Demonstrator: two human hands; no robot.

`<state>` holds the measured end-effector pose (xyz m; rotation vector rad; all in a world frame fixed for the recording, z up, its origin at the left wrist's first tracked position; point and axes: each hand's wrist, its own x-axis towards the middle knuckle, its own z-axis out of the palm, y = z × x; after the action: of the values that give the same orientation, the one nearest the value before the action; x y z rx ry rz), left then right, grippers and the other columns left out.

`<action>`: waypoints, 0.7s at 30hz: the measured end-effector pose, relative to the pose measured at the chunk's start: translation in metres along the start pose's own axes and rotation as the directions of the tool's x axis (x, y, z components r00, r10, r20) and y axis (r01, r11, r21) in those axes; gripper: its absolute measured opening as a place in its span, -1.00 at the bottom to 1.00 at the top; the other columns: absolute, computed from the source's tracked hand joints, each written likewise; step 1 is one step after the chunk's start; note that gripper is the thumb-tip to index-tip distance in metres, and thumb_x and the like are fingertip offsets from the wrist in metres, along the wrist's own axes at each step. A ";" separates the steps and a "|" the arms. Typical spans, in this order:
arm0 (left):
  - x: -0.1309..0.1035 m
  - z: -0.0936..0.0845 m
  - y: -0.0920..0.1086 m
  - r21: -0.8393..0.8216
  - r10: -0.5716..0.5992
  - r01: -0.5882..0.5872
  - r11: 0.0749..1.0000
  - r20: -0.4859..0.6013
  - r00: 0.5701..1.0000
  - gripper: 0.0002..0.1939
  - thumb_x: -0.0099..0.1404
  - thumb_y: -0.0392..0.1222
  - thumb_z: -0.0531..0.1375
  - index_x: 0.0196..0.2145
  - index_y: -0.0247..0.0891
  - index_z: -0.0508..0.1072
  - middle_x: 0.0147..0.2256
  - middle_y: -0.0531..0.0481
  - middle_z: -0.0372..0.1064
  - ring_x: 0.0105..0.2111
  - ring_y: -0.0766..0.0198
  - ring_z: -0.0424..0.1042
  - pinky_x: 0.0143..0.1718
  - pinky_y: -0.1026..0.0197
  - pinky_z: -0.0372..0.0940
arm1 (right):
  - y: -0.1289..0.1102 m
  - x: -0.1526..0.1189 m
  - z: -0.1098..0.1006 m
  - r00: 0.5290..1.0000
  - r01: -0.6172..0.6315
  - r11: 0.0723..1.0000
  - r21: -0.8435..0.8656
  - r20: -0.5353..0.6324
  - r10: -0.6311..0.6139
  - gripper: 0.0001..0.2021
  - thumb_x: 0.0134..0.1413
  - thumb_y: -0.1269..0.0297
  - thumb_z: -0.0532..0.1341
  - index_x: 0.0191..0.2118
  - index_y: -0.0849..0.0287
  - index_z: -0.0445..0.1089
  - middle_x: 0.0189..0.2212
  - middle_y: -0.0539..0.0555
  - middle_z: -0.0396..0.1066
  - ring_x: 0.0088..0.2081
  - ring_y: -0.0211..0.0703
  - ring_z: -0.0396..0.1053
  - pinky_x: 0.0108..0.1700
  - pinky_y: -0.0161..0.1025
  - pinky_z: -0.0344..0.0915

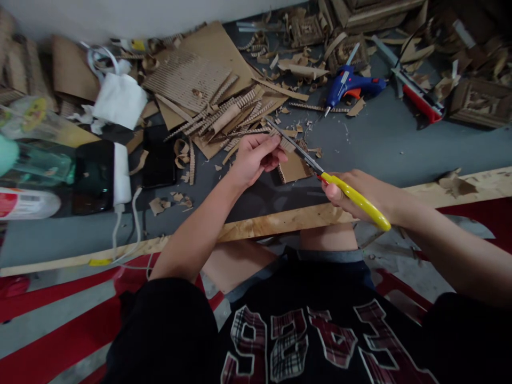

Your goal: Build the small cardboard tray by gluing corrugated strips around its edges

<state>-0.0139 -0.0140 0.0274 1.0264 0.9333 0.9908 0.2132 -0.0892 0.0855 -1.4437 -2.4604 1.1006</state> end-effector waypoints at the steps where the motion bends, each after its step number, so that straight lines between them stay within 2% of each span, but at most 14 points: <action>1: 0.000 0.000 0.000 0.004 -0.006 0.006 1.000 0.004 1.000 -0.57 0.33 -0.04 0.35 -0.59 -0.30 0.39 -0.65 0.12 0.41 -0.74 0.55 0.26 -0.73 0.48 0.06 | 0.001 0.000 0.001 1.000 -0.010 1.000 0.005 -0.008 0.010 -0.27 0.19 -0.51 -0.33 -0.49 0.06 0.09 -0.64 -0.03 0.17 -0.60 -0.27 0.03 -0.45 -0.21 -0.02; 6: 0.000 0.001 0.000 0.024 -0.036 0.035 0.999 0.027 0.999 -0.56 0.34 -0.01 0.34 -0.59 -0.31 0.42 -0.64 0.12 0.42 -0.75 0.56 0.24 -0.72 0.47 0.10 | 0.004 -0.002 0.003 0.999 -0.042 0.999 0.031 -0.029 0.043 -0.31 0.26 -0.46 -0.20 -0.52 0.07 0.12 -0.66 -0.03 0.20 -0.60 -0.26 0.09 -0.45 -0.23 -0.02; 9: 0.000 0.001 -0.002 0.022 -0.024 0.023 0.999 0.021 0.999 -0.56 0.33 0.00 0.34 -0.59 -0.31 0.43 -0.63 0.11 0.43 -0.73 0.55 0.27 -0.71 0.47 0.09 | 0.004 -0.001 0.004 0.998 -0.038 0.999 0.031 -0.047 0.039 -0.34 0.29 -0.40 -0.16 -0.52 0.07 0.14 -0.65 -0.03 0.21 -0.60 -0.27 0.07 -0.44 -0.23 -0.03; 13: 0.002 0.001 -0.003 0.014 0.005 -0.005 1.000 0.033 0.999 -0.59 0.34 -0.01 0.33 -0.56 -0.31 0.44 -0.62 0.11 0.43 -0.73 0.54 0.28 -0.71 0.47 0.10 | 0.007 0.001 0.006 0.994 -0.101 0.993 0.065 -0.032 0.103 -0.36 0.30 -0.37 -0.06 -0.53 0.09 0.16 -0.66 -0.03 0.20 -0.61 -0.31 0.06 -0.47 -0.25 -0.03; 15: 0.003 0.000 -0.003 0.020 -0.001 0.001 1.000 0.031 1.000 -0.59 0.36 -0.02 0.31 -0.55 -0.31 0.45 -0.62 0.11 0.44 -0.73 0.55 0.27 -0.71 0.47 0.10 | 0.012 0.001 0.006 0.987 -0.159 0.976 0.152 0.000 0.161 -0.34 0.23 -0.44 -0.04 -0.54 0.09 0.12 -0.67 -0.05 0.13 -0.62 -0.34 0.03 -0.53 -0.28 -0.02; 17: 0.003 -0.001 -0.003 0.025 -0.001 0.000 1.000 0.029 1.000 -0.59 0.36 -0.01 0.31 -0.56 -0.30 0.44 -0.61 0.11 0.45 -0.73 0.55 0.27 -0.71 0.47 0.11 | 0.019 -0.001 0.007 0.979 -0.201 0.918 0.343 0.098 0.178 -0.31 0.17 -0.52 -0.10 -0.48 0.09 0.11 -0.63 -0.10 0.04 -0.62 -0.37 -0.05 -0.59 -0.31 -0.01; 19: 0.003 -0.002 -0.002 0.023 0.016 -0.017 1.000 0.042 0.999 -0.58 0.35 0.02 0.32 -0.56 -0.28 0.43 -0.62 0.11 0.44 -0.73 0.54 0.28 -0.72 0.47 0.11 | 0.023 -0.004 0.006 0.973 -0.204 0.833 0.515 0.201 0.114 -0.31 0.18 -0.52 -0.17 -0.38 0.09 0.14 -0.56 -0.11 0.01 -0.59 -0.37 -0.08 -0.61 -0.33 0.04; 21: 0.001 -0.003 -0.001 0.018 0.027 -0.028 0.999 0.063 0.998 -0.57 0.32 0.04 0.34 -0.57 -0.27 0.44 -0.65 0.11 0.43 -0.73 0.52 0.29 -0.73 0.47 0.10 | 0.023 -0.006 0.004 0.978 -0.141 0.828 0.543 0.209 0.029 -0.32 0.20 -0.50 -0.17 -0.31 0.10 0.18 -0.50 -0.09 0.06 -0.56 -0.35 -0.02 -0.59 -0.31 0.09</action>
<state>-0.0159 -0.0123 0.0260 1.0828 0.8802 0.9681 0.2313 -0.0891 0.0703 -1.3070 -1.9210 1.8577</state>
